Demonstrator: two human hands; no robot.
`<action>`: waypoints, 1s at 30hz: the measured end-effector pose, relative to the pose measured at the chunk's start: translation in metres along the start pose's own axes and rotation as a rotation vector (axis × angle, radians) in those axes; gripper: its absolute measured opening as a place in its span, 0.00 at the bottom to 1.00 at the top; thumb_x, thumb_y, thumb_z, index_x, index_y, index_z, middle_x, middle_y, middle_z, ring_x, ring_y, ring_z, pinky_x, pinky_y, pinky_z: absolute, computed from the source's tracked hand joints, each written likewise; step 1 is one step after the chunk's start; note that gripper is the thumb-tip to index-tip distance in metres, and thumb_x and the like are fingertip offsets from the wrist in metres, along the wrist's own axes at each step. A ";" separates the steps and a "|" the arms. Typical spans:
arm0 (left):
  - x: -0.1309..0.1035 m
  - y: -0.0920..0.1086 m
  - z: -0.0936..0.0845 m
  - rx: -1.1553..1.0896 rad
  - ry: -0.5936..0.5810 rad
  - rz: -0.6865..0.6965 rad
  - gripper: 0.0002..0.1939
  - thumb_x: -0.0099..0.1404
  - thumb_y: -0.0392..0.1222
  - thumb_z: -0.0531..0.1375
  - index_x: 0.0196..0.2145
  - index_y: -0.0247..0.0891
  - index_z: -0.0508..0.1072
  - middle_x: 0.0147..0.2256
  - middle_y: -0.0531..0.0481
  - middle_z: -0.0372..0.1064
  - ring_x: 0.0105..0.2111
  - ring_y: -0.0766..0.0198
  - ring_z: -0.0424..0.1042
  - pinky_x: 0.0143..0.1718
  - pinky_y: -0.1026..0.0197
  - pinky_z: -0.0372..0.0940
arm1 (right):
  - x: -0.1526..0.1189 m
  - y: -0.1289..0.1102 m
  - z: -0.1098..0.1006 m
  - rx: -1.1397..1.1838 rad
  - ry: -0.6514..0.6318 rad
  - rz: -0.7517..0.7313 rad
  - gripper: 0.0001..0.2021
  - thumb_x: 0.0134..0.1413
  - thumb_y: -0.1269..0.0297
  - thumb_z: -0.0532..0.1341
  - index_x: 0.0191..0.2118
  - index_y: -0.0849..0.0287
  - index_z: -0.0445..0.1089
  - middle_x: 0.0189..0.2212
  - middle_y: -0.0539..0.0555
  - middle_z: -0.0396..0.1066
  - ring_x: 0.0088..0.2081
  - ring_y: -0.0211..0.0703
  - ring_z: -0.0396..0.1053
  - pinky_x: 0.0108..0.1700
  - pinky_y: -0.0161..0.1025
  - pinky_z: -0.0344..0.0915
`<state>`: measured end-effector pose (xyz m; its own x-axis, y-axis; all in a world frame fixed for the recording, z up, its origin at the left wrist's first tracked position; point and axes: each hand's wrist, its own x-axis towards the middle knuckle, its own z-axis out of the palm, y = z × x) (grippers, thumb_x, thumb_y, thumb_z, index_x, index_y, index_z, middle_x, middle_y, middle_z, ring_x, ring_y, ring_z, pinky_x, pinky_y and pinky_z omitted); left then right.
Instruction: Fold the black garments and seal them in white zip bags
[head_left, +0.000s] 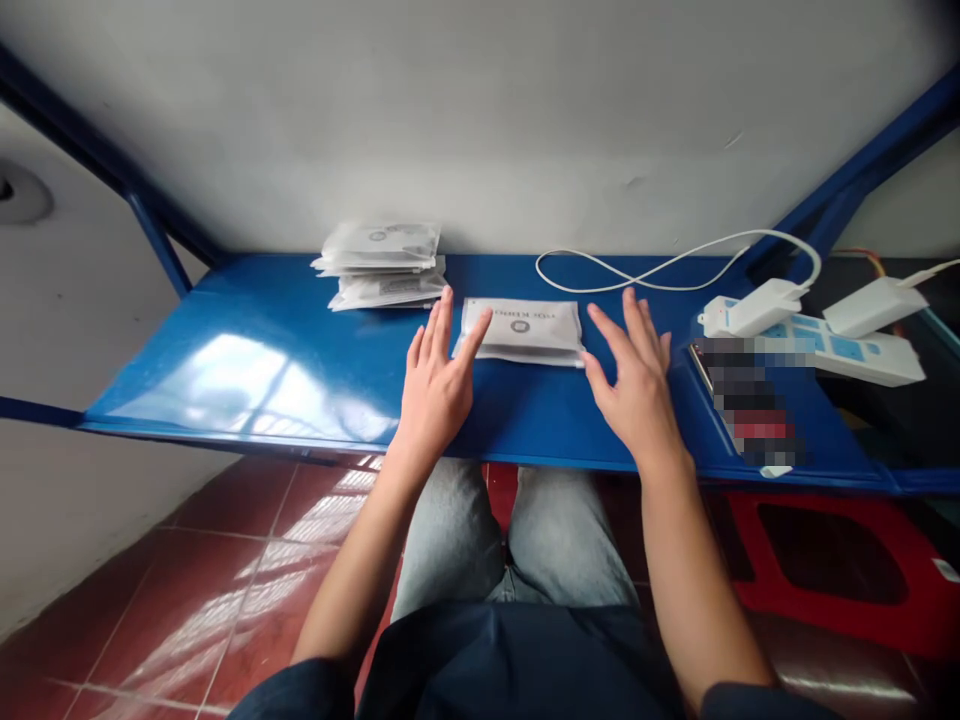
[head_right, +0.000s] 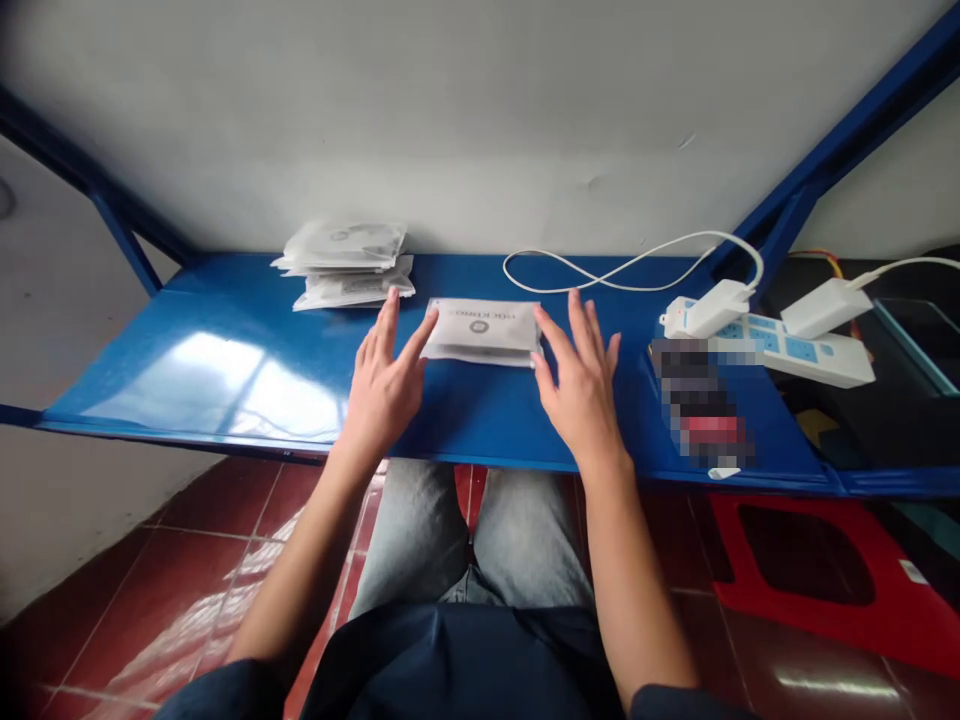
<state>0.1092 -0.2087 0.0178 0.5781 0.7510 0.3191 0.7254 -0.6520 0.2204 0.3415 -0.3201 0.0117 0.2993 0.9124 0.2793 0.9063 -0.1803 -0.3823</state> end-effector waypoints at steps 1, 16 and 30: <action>0.002 -0.001 0.001 -0.007 0.052 -0.040 0.30 0.77 0.39 0.49 0.73 0.50 0.53 0.75 0.46 0.42 0.74 0.52 0.45 0.71 0.44 0.51 | 0.001 0.000 0.004 0.020 0.077 0.032 0.29 0.74 0.56 0.49 0.76 0.44 0.46 0.76 0.55 0.43 0.75 0.61 0.44 0.70 0.70 0.47; -0.023 -0.011 0.028 0.085 -0.046 -0.216 0.24 0.77 0.50 0.50 0.67 0.48 0.67 0.71 0.45 0.54 0.72 0.48 0.53 0.71 0.37 0.49 | -0.009 0.010 0.029 -0.112 -0.133 0.044 0.24 0.74 0.51 0.48 0.71 0.43 0.60 0.75 0.52 0.49 0.75 0.60 0.45 0.72 0.68 0.46; -0.026 -0.013 0.031 0.091 -0.017 -0.201 0.23 0.77 0.49 0.51 0.66 0.48 0.67 0.70 0.45 0.56 0.71 0.49 0.54 0.70 0.37 0.50 | -0.011 0.014 0.033 -0.098 -0.092 0.027 0.24 0.74 0.51 0.48 0.69 0.45 0.63 0.73 0.53 0.53 0.74 0.59 0.46 0.72 0.66 0.47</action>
<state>0.0968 -0.2164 -0.0217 0.4243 0.8670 0.2612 0.8570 -0.4777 0.1933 0.3409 -0.3207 -0.0253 0.2990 0.9358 0.1868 0.9245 -0.2356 -0.2998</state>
